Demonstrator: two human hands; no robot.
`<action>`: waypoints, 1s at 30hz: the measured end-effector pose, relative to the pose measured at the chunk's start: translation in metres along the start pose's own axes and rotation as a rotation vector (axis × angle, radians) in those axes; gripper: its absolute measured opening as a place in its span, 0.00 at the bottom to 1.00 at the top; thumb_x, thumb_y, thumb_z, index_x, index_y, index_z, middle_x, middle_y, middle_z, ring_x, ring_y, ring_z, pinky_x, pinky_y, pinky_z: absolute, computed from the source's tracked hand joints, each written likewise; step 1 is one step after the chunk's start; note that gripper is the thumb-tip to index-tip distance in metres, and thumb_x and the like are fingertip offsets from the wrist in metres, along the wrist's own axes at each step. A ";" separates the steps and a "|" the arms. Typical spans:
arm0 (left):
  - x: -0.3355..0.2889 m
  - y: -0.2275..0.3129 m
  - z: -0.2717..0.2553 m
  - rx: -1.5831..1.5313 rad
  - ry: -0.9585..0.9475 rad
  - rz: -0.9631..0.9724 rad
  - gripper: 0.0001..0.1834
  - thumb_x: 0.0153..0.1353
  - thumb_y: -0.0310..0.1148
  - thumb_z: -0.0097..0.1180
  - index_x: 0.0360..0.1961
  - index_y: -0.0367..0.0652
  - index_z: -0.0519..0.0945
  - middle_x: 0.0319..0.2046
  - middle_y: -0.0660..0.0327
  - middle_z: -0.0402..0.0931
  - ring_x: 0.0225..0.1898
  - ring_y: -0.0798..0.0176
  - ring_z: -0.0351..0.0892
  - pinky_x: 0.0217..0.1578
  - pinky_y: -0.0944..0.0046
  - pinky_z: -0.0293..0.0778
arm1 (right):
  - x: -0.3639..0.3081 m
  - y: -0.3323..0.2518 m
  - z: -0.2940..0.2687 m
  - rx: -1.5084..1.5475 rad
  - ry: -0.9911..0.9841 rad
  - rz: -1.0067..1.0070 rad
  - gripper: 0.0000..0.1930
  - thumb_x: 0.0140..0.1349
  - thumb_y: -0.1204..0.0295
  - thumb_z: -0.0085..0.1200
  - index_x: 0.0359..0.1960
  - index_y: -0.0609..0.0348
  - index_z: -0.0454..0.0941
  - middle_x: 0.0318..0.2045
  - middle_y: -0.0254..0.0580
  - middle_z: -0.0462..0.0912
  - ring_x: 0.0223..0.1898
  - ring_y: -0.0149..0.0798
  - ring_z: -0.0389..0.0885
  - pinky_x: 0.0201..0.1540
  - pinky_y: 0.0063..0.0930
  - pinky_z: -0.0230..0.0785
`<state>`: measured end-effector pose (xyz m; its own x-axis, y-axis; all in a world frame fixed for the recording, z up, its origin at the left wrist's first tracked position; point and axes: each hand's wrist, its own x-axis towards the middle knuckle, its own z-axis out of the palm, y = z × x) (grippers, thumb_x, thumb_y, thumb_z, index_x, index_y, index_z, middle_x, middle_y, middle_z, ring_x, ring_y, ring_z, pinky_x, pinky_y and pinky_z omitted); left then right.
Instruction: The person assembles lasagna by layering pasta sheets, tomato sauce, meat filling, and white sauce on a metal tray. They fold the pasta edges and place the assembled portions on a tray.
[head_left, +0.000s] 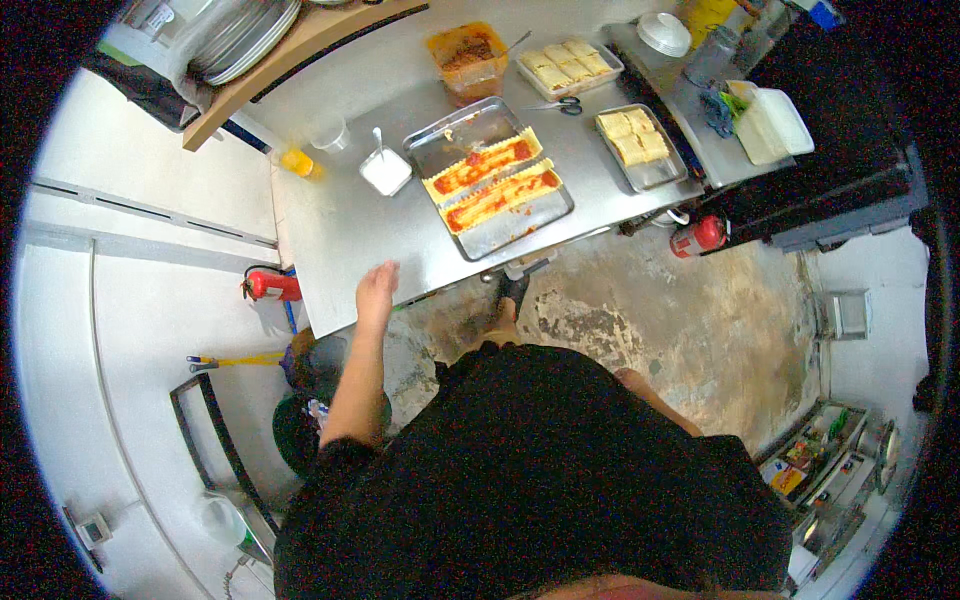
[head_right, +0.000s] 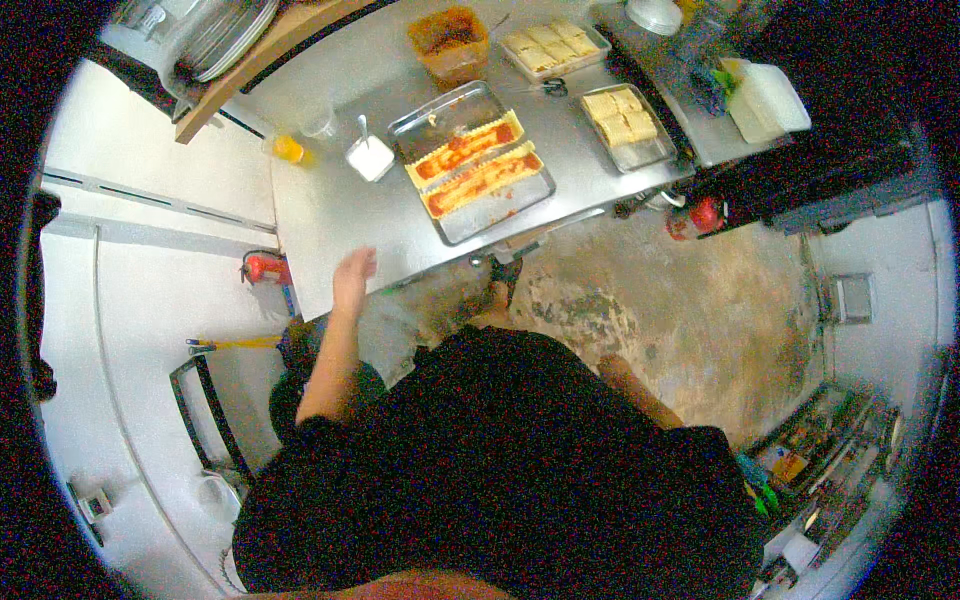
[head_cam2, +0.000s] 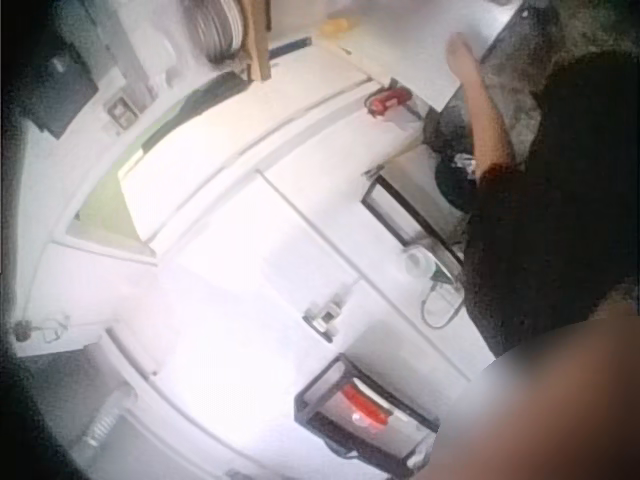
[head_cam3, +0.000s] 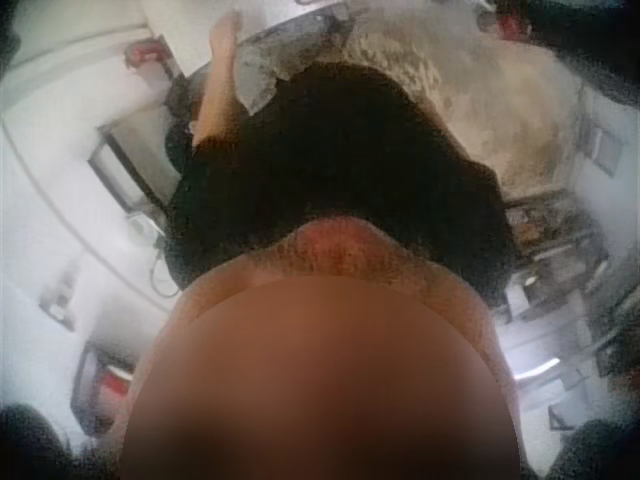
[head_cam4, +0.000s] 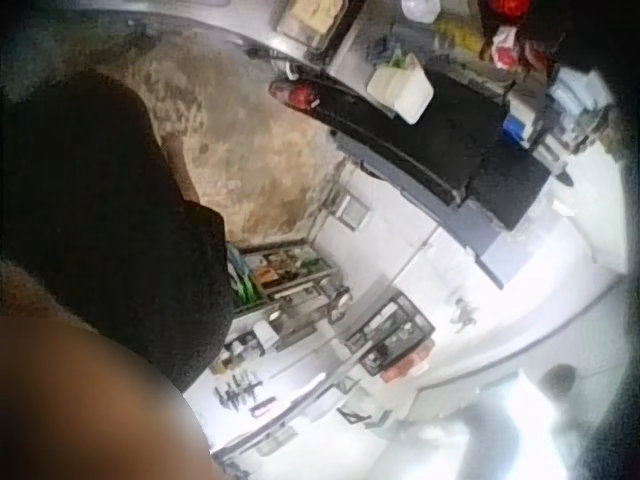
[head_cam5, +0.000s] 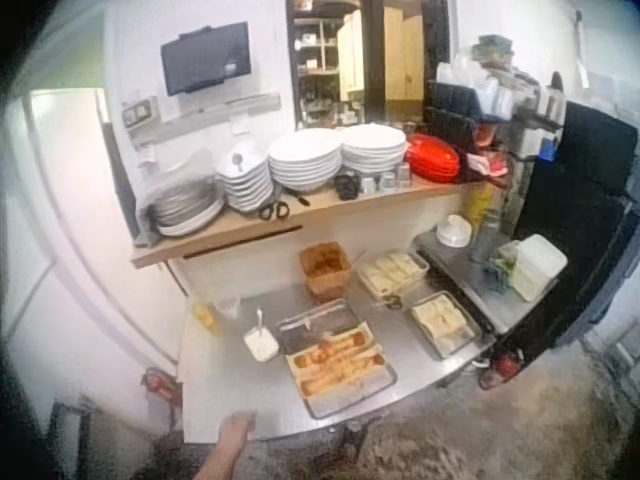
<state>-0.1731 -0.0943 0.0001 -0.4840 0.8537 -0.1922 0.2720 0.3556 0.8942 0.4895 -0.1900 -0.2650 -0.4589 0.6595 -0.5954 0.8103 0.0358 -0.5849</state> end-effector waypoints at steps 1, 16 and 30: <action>0.036 0.015 0.008 -0.166 0.005 -0.018 0.24 0.68 0.51 0.54 0.41 0.37 0.84 0.34 0.57 0.82 0.39 0.58 0.80 0.42 0.60 0.73 | 0.006 -0.017 -0.009 0.169 0.019 0.026 0.17 0.63 0.61 0.53 0.46 0.55 0.85 0.42 0.51 0.86 0.48 0.53 0.83 0.54 0.44 0.73; 0.493 0.161 0.172 -0.605 -0.642 -0.420 0.26 0.67 0.49 0.50 0.61 0.47 0.73 0.56 0.54 0.79 0.55 0.49 0.79 0.52 0.39 0.75 | 0.029 -0.104 -0.139 0.329 0.303 0.492 0.19 0.63 0.57 0.57 0.51 0.54 0.81 0.44 0.52 0.85 0.48 0.51 0.83 0.52 0.40 0.74; 0.462 0.172 0.119 -0.664 -0.380 -0.360 0.25 0.55 0.31 0.53 0.57 0.41 0.73 0.55 0.56 0.77 0.56 0.50 0.78 0.48 0.47 0.81 | 0.015 -0.140 -0.136 0.247 0.057 0.543 0.19 0.71 0.59 0.46 0.52 0.57 0.81 0.52 0.54 0.82 0.54 0.50 0.80 0.54 0.46 0.74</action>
<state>-0.2512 0.4060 0.0169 -0.1023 0.8435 -0.5274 -0.4479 0.4343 0.7815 0.4184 -0.0835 -0.1172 0.0227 0.5740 -0.8186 0.8116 -0.4887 -0.3201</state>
